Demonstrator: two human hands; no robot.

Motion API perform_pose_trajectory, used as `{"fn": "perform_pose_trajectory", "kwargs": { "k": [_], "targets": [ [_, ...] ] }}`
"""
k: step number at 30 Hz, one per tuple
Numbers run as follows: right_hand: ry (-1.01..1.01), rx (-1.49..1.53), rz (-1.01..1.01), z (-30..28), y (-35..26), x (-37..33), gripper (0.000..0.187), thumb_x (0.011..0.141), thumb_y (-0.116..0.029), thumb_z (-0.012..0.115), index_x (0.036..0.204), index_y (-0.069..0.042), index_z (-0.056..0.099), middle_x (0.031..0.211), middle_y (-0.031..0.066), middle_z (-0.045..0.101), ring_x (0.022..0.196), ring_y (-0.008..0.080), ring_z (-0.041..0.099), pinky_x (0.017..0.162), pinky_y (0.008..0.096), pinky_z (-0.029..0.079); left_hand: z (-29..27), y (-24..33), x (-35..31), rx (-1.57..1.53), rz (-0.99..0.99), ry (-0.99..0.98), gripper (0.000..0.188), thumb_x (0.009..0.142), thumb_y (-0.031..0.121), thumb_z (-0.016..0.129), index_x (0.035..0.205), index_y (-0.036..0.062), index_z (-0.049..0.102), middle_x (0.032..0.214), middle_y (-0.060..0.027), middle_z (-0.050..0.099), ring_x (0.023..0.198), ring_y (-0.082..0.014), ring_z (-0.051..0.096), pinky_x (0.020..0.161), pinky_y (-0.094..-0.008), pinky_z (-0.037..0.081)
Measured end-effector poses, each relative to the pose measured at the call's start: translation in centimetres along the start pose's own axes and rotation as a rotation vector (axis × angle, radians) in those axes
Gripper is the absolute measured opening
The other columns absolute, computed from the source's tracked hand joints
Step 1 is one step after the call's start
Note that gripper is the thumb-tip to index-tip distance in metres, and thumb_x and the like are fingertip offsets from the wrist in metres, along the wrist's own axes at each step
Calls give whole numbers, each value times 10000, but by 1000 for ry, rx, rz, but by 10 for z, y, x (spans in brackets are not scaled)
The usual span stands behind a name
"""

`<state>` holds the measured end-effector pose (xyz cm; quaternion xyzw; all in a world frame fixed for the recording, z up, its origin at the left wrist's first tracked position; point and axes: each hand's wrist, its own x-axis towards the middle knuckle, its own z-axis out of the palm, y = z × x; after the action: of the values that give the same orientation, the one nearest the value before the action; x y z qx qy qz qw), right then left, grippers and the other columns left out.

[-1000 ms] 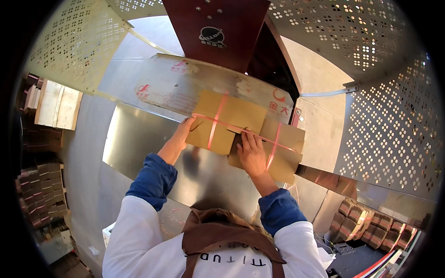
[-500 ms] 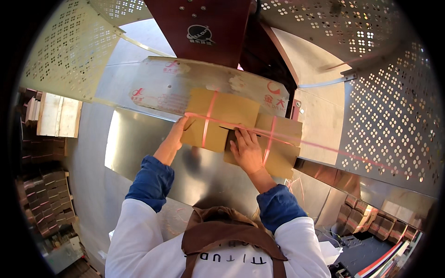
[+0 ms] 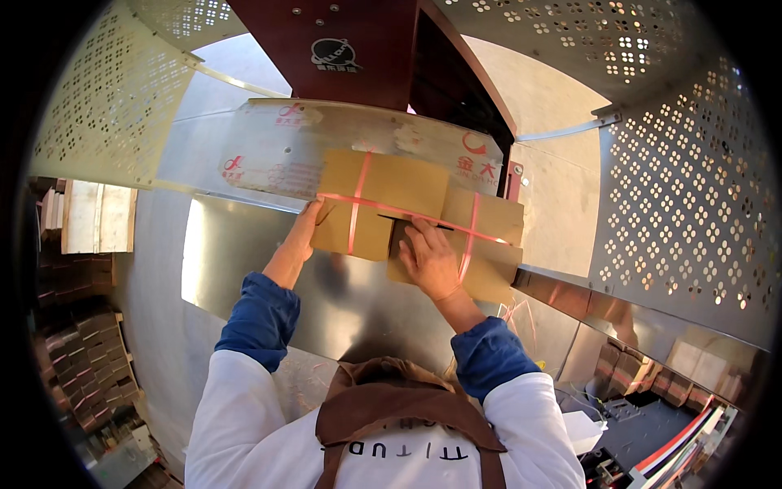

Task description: The person stacks flat cardboard pieces, places them into a strapping machine, and secures them with pink straps. They then move the bundled stacks to a conveyor belt and repeat the process with additional stacks.

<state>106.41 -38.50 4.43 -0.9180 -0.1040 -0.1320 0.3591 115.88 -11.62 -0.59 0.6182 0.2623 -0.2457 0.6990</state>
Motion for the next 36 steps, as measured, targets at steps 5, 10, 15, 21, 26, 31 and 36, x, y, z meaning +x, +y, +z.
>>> {"fn": "perform_pose_trajectory", "kwargs": {
  "k": [5,10,15,21,26,31,36],
  "targets": [
    [43,223,141,-25,14,0,235,901,-128,586,1109,-18,586,1211,146,589,1126,318,561,935,393,457,9,11,-1,-15,-22,-24,584,956,500,496,1385,111,420,1307,-62,527,1197,-189,523,968,-364,456],
    [301,-337,333,-63,76,-10,374,961,-193,514,1270,16,499,1367,271,445,1201,417,488,1015,447,392,2,7,5,3,-17,-27,589,952,512,500,1368,102,429,1305,-56,529,1196,-182,524,968,-356,456],
    [239,-417,586,-63,94,-3,546,923,-297,576,1342,15,419,1371,317,395,1153,502,482,959,497,427,4,7,12,-5,13,-90,594,950,522,495,1363,100,430,1308,-52,524,1193,-184,525,966,-358,456],
    [21,-445,686,-73,72,12,595,859,-335,640,1322,-16,445,1217,265,502,1026,462,547,873,493,468,-9,-8,-7,-12,54,-43,640,904,580,520,1337,120,420,1277,-72,510,1183,-217,511,956,-405,438],
    [-12,-292,494,-66,47,-12,562,847,-321,637,1290,-14,480,1179,256,538,1030,431,561,851,472,477,-47,-37,-100,-147,73,43,568,945,501,476,1341,98,422,1268,-78,515,1167,-229,523,943,-403,456],
    [-290,2,345,-49,12,-13,568,848,-301,630,1308,-3,479,1122,234,597,1010,387,591,863,424,477,-104,-100,-205,-297,99,115,535,994,482,394,1358,91,415,1371,-89,467,1229,-234,500,980,-405,454],
    [-341,127,253,-28,19,-21,687,854,-380,626,1373,17,413,1204,256,576,1104,398,559,943,409,442,-137,-149,-232,-209,56,179,559,1006,492,352,1415,111,350,1440,-84,409,1289,-251,446,993,-442,444]
  ]
}}
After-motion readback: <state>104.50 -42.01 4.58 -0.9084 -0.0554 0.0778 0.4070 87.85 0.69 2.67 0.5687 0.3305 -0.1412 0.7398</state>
